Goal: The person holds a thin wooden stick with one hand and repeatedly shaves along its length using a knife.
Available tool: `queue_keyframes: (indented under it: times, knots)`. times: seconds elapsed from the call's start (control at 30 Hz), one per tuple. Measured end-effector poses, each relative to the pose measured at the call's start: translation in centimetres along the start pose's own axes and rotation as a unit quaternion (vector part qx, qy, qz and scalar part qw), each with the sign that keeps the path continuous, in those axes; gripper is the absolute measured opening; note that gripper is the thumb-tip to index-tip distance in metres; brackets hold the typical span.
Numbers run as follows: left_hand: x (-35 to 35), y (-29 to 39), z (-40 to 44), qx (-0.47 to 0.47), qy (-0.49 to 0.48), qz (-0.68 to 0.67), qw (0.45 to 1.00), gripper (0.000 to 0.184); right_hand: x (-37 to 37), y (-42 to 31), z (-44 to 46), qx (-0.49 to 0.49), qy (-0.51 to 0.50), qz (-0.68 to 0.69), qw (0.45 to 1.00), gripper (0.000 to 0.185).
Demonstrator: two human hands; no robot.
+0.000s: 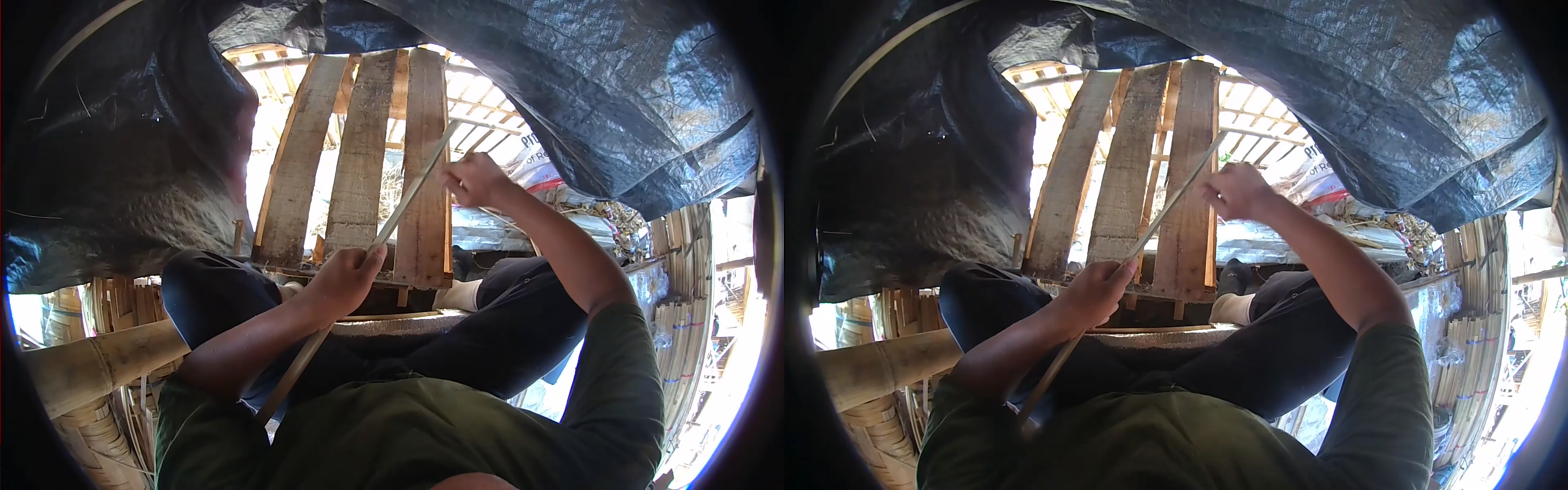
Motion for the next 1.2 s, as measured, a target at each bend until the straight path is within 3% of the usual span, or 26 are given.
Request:
queue_keyframes:
  times: [0.03,0.07,0.1,0.17,0.23,0.27,0.3,0.37,0.43,0.5,0.57,0.67,0.83,0.9,1.03,1.1,1.2]
  knots:
    - [0.0,0.1,0.0,-0.003,0.000,-0.004,1.000,0.060,0.3,0.3,0.2,-0.015,0.025,-0.002,1.000,0.047]
    - [0.0,0.2,0.0,-0.008,0.000,-0.008,1.000,0.061,0.7,2.3,0.2,-0.135,0.001,-0.001,0.991,0.049]
    - [0.0,0.1,-0.1,-0.008,-0.001,-0.008,1.000,0.061,1.6,3.2,-0.3,-0.189,0.017,-0.001,0.982,0.051]
    - [0.0,0.1,0.0,-0.004,-0.004,-0.009,1.000,0.061,1.9,3.0,-0.5,-0.203,0.011,0.008,0.979,0.050]
    - [0.1,0.0,0.1,-0.001,-0.006,-0.008,1.000,0.060,2.0,0.3,-0.1,-0.147,-0.052,0.033,0.987,0.050]
    - [0.1,-0.1,0.2,0.005,-0.006,-0.007,1.000,0.060,1.2,-1.5,-0.3,-0.047,-0.011,0.100,0.994,0.049]
    - [0.1,-0.1,0.2,0.004,-0.004,-0.008,1.000,0.060,1.8,-4.2,-0.1,-0.045,-0.113,0.116,0.986,0.047]
    - [-0.1,-0.1,0.1,-0.008,-0.002,-0.009,1.000,0.059,3.0,-7.3,-1.0,0.036,0.011,0.060,0.998,0.047]
    - [-0.2,0.5,-0.2,-0.027,0.017,0.018,0.999,0.059,1.9,-2.5,0.2,-0.090,-0.030,0.038,0.995,0.048]
    - [0.1,1.3,-0.2,-0.056,0.043,0.042,0.997,0.059,2.4,-2.3,0.1,-0.059,-0.020,0.039,0.997,0.049]
    - [0.0,0.5,0.3,0.013,0.008,0.006,1.000,0.058,3.3,-3.6,0.1,-0.115,-0.042,0.029,0.992,0.050]
    - [-0.2,0.4,0.1,0.025,-0.003,-0.006,1.000,0.057,4.3,-7.2,-1.1,-0.077,-0.080,0.044,0.993,0.051]
    - [0.0,0.8,0.3,-0.010,0.024,0.023,0.999,0.057,2.3,-4.9,-0.3,-0.060,-0.037,0.051,0.996,0.049]
    - [0.0,1.1,0.3,-0.010,0.022,0.027,0.999,0.057,2.2,-4.1,-0.3,-0.124,-0.049,0.025,0.991,0.049]
    - [-0.2,1.4,0.5,-0.008,0.011,0.025,1.000,0.056,3.1,-2.7,-0.2,-0.109,0.001,0.008,0.994,0.050]
    - [-0.3,1.2,0.5,0.001,0.007,0.011,1.000,0.057,2.8,-3.2,-0.4,-0.169,-0.075,0.039,0.982,0.051]
    - [-0.3,0.5,0.4,0.050,-0.005,-0.018,0.999,0.057,2.4,-6.5,-1.4,-0.080,-0.042,0.023,0.996,0.056]
Point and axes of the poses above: each hand's wrist, its own z-axis towards the middle knuckle, its own x-axis out of the back of the hand, y = z × x, the point moved 6 cm from there along z, towards the middle knuckle, and after that the axes turned 15 degrees about -y, right-handed, at the moved point
